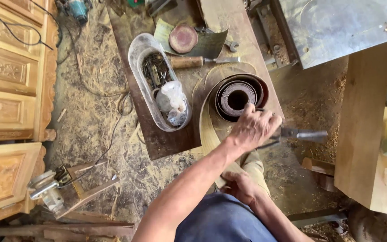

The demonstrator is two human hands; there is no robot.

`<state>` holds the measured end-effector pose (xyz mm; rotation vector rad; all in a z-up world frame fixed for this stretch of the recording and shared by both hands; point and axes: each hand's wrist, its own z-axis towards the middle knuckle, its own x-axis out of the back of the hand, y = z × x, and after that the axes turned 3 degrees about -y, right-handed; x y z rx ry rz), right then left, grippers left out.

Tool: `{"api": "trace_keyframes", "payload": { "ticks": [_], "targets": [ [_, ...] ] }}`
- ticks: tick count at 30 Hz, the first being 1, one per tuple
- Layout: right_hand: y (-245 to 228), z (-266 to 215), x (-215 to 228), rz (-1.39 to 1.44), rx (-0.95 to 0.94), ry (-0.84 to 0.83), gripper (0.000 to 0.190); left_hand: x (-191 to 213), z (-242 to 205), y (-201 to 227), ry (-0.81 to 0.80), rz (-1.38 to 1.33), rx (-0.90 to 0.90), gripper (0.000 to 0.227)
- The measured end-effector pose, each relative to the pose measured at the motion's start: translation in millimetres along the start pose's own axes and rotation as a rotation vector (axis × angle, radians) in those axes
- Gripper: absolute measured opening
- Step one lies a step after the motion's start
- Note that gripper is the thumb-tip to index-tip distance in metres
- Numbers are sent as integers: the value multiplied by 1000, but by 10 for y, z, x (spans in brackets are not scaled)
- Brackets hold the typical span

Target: Cutting rectangular sheets of sandpaper from a large roll using scissors on a workbench.

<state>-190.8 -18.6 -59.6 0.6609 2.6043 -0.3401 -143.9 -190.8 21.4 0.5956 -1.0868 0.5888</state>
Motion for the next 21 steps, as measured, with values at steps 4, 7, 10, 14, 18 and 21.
{"api": "trace_keyframes", "payload": {
  "ticks": [4,7,10,14,18,21],
  "targets": [
    [99,-257,531,-70,18,56,6,-150,369,-256,31,35,72,40],
    [103,-512,1187,89,101,180,32,-250,550,-593,-2,68,127,41],
    [77,-606,2073,195,208,154,25,-225,606,-1005,59,54,162,60],
    [-74,-688,2477,365,176,175,52,-227,539,-1400,104,-30,343,45],
    [-842,-1569,848,534,345,258,71,-148,394,-1544,73,-177,421,31],
    [-1069,-1675,-9,606,522,305,52,1,369,-1500,87,-369,397,23]
  ]
}}
